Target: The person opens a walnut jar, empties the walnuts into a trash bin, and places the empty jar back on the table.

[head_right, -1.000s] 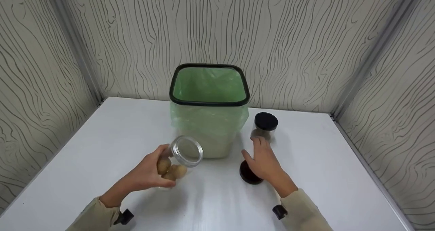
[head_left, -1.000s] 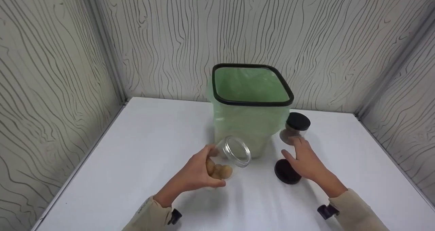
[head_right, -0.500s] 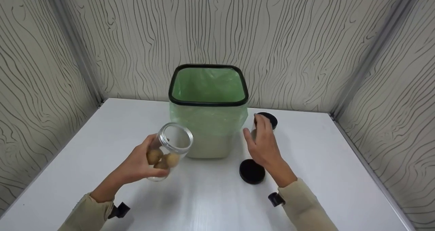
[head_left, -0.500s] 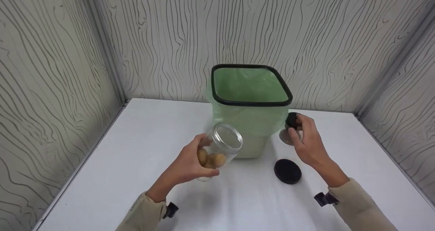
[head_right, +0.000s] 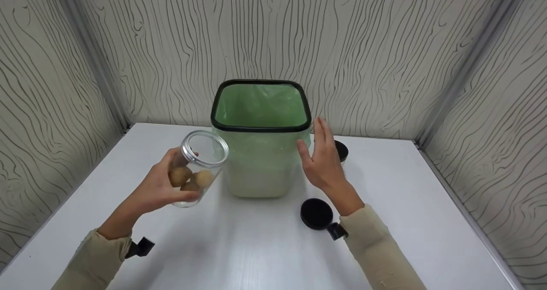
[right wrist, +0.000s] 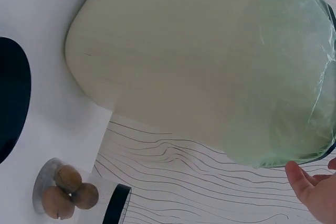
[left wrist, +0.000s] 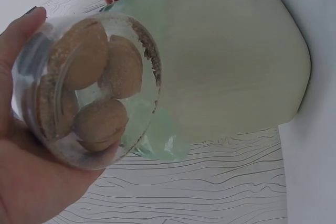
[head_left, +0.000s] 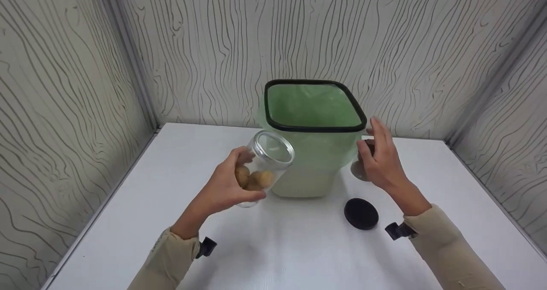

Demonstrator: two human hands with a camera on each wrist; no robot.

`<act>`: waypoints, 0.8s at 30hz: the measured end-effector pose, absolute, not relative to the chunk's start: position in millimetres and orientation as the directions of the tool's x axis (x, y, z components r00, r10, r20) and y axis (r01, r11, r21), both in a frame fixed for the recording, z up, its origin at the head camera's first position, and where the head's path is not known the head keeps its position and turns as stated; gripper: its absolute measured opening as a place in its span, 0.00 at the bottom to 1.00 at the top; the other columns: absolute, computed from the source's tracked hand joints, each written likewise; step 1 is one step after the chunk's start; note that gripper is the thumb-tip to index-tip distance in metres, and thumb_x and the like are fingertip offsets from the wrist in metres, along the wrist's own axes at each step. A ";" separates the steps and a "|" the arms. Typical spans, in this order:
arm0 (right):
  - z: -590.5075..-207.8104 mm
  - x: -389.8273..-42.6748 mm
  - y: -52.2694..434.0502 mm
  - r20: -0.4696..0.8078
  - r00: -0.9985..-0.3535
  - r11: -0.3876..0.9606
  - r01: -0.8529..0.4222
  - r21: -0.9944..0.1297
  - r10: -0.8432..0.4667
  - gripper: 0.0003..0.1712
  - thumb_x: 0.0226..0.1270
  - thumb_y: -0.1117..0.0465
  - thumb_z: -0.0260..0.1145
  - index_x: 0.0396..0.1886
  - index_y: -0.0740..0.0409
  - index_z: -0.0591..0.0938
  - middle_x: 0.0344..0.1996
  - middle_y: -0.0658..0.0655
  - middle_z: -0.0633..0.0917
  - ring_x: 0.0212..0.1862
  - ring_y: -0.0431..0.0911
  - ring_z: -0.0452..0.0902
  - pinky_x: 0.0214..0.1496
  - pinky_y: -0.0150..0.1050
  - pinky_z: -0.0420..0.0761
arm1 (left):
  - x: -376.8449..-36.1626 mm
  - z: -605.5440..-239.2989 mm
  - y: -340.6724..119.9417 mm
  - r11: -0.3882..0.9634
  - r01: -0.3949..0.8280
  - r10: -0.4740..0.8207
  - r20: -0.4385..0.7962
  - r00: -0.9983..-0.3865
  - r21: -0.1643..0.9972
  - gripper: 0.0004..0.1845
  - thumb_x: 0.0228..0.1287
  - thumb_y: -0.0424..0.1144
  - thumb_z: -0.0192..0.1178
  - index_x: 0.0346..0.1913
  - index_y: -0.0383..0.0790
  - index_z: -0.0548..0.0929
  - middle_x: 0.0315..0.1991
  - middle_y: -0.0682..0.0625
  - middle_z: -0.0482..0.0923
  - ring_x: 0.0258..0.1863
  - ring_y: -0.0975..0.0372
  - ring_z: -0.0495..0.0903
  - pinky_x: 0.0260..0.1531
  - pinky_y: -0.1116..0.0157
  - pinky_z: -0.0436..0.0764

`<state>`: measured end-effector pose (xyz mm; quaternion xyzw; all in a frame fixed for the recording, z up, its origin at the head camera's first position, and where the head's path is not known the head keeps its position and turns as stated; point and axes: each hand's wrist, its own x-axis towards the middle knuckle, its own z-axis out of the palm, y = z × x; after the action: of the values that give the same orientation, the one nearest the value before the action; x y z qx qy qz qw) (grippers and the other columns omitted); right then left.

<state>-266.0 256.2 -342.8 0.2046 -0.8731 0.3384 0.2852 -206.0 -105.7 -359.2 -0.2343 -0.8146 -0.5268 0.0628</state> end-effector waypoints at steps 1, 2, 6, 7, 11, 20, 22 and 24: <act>-340.6 -267.4 254.9 0.636 -0.754 0.684 -0.551 -0.478 -0.164 0.36 0.73 0.52 0.50 0.73 0.65 0.52 0.68 0.68 0.58 0.54 0.63 0.72 0.57 0.59 0.67 | -207.0 -356.5 -107.1 0.339 0.450 0.303 0.357 -0.883 0.826 0.48 0.41 0.44 0.77 0.66 0.46 0.61 0.61 0.51 0.69 0.59 0.58 0.69 0.52 0.54 0.74; -338.7 -268.8 253.7 0.637 -0.753 0.681 -0.554 -0.479 -0.165 0.36 0.73 0.52 0.50 0.73 0.64 0.52 0.69 0.67 0.57 0.54 0.63 0.72 0.56 0.59 0.67 | -208.2 -353.9 -108.2 0.344 0.453 0.292 0.365 -0.884 0.822 0.48 0.41 0.43 0.77 0.66 0.46 0.61 0.61 0.50 0.69 0.59 0.59 0.69 0.52 0.54 0.74; -334.5 -273.8 250.1 0.647 -0.742 0.673 -0.570 -0.472 -0.174 0.34 0.74 0.53 0.48 0.73 0.64 0.54 0.71 0.64 0.55 0.54 0.62 0.72 0.55 0.57 0.70 | -214.0 -344.4 -112.0 0.370 0.456 0.257 0.382 -0.888 0.809 0.48 0.42 0.42 0.76 0.66 0.43 0.61 0.61 0.49 0.69 0.60 0.57 0.69 0.53 0.56 0.74; -333.9 -274.6 249.3 0.647 -0.741 0.670 -0.574 -0.472 -0.179 0.34 0.74 0.53 0.48 0.73 0.64 0.54 0.71 0.64 0.55 0.54 0.62 0.71 0.54 0.57 0.71 | -215.7 -342.2 -112.8 0.378 0.455 0.251 0.384 -0.889 0.806 0.48 0.42 0.42 0.76 0.67 0.43 0.61 0.62 0.48 0.69 0.60 0.57 0.69 0.53 0.56 0.74; -332.8 -278.5 247.7 0.642 -0.742 0.675 -0.575 -0.462 -0.192 0.33 0.75 0.52 0.47 0.72 0.66 0.56 0.71 0.64 0.57 0.57 0.61 0.69 0.54 0.55 0.71 | -222.2 -333.6 -115.6 0.407 0.455 0.237 0.389 -0.890 0.792 0.47 0.43 0.43 0.75 0.66 0.40 0.60 0.62 0.45 0.68 0.61 0.53 0.68 0.53 0.56 0.73; -325.6 -287.4 246.4 0.602 -0.773 0.680 -0.552 -0.483 -0.200 0.32 0.76 0.51 0.46 0.71 0.66 0.58 0.69 0.65 0.60 0.59 0.59 0.67 0.55 0.55 0.69 | -240.0 -317.8 -117.2 0.490 0.464 0.189 0.430 -0.883 0.738 0.48 0.42 0.46 0.75 0.66 0.38 0.61 0.59 0.44 0.69 0.57 0.56 0.70 0.52 0.58 0.74; -324.6 -289.1 245.6 0.595 -0.778 0.687 -0.545 -0.481 -0.201 0.32 0.76 0.51 0.45 0.71 0.66 0.58 0.69 0.65 0.60 0.61 0.59 0.65 0.56 0.55 0.68 | -243.8 -316.0 -117.4 0.516 0.462 0.174 0.440 -0.881 0.721 0.49 0.42 0.47 0.75 0.67 0.37 0.60 0.59 0.45 0.69 0.57 0.55 0.71 0.52 0.58 0.74; -324.0 -290.4 244.6 0.593 -0.781 0.695 -0.538 -0.477 -0.197 0.33 0.76 0.50 0.45 0.71 0.66 0.59 0.69 0.65 0.60 0.60 0.59 0.66 0.55 0.55 0.68 | -247.1 -314.5 -117.4 0.539 0.454 0.161 0.443 -0.882 0.709 0.50 0.42 0.48 0.75 0.67 0.37 0.60 0.60 0.44 0.69 0.57 0.55 0.71 0.52 0.58 0.74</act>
<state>-290.4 244.6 -324.0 0.2078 -0.8839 0.3304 0.2577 -247.1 -117.4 -314.5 -0.1785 -0.8617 -0.4456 0.1647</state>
